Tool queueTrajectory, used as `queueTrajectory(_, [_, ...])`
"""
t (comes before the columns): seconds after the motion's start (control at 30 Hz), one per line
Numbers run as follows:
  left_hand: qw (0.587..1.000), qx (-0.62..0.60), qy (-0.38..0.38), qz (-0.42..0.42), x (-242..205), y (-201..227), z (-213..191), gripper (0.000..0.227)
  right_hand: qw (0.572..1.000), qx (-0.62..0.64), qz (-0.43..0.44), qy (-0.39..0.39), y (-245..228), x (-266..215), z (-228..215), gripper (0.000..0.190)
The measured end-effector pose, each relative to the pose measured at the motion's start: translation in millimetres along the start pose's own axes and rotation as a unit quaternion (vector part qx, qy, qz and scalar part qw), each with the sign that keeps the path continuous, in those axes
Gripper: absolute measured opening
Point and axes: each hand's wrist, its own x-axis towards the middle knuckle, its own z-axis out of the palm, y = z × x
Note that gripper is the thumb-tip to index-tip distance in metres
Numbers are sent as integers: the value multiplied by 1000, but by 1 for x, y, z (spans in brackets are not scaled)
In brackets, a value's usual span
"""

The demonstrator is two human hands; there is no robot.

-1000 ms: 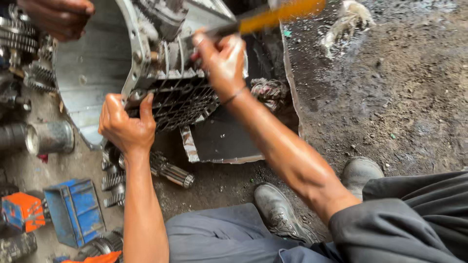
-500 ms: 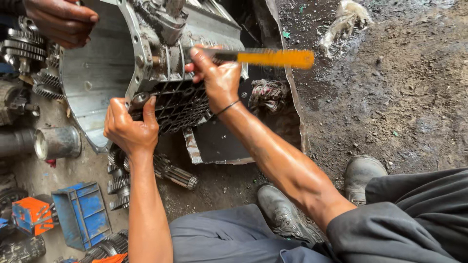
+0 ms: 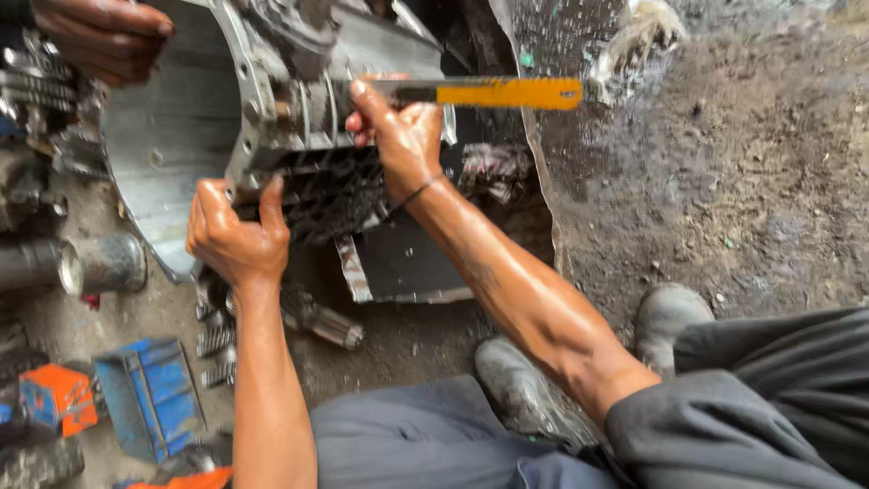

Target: The person uses a yellow pry bar to scrape and clean the internal surfaces of a disassembled gearbox casing. They repeatedly reposition the casing and use the tool to remove grime from the metal grid and walls.

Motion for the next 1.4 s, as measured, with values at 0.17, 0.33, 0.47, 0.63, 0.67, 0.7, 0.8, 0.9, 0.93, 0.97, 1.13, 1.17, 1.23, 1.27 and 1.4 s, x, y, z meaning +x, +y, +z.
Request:
queueTrajectory(0.17, [1000, -21, 0, -8, 9, -2, 2, 62, 996, -54, 74, -19, -5, 3, 0, 27])
queueTrajectory(0.33, [1000, -7, -6, -8, 3, -1, -1, 60, 999, -42, 15, -8, -5, -8, 8, 26])
queueTrajectory(0.47, [1000, -6, -6, -3, 1, 1, 2, 61, 998, -58, 21, 9, -6, -14, 9, 23])
queueTrajectory(0.63, [1000, -19, -5, -9, 10, 0, 3, 63, 997, -82, 6, 7, -6, -15, 14, 22])
queueTrajectory(0.67, [1000, -16, -7, -13, 7, 1, 1, 63, 998, -56, 2, -4, -4, -19, 13, 21])
queueTrajectory(0.7, [1000, -14, -10, -16, 5, 1, -1, 63, 999, -30, -3, -15, -2, -23, 12, 21])
queueTrajectory(0.8, [1000, -6, 1, -7, 9, 4, 1, 60, 992, -114, 27, 48, -1, -20, 16, 21])
queueTrajectory(0.9, [1000, -17, 11, -14, 4, 12, 2, 58, 998, -59, -10, 18, -3, -19, 16, 20])
queueTrajectory(0.93, [1000, -17, 6, -24, 4, 14, 1, 59, 997, -68, -6, 23, -4, -19, 18, 21])
queueTrajectory(0.97, [999, -17, 1, -34, 4, 15, -2, 60, 997, -77, -3, 28, -5, -20, 19, 21])
queueTrajectory(1.13, [1000, -7, 0, -29, 8, 19, -1, 58, 996, -80, 23, 16, -9, -18, 14, 21])
queueTrajectory(1.17, [1000, -9, -2, -29, 4, 18, -4, 56, 995, -98, 16, 25, -7, -23, 12, 21])
queueTrajectory(1.23, [1000, -11, 4, -23, 11, 15, -4, 56, 994, -108, 9, 15, -6, -20, 16, 21])
queueTrajectory(1.27, [1000, -12, 1, -23, 11, 16, -2, 58, 994, -107, 17, 2, -5, -20, 14, 21])
queueTrajectory(1.4, [1000, -16, 7, -16, 8, 16, -2, 54, 986, -165, -12, -3, -2, -25, 10, 22])
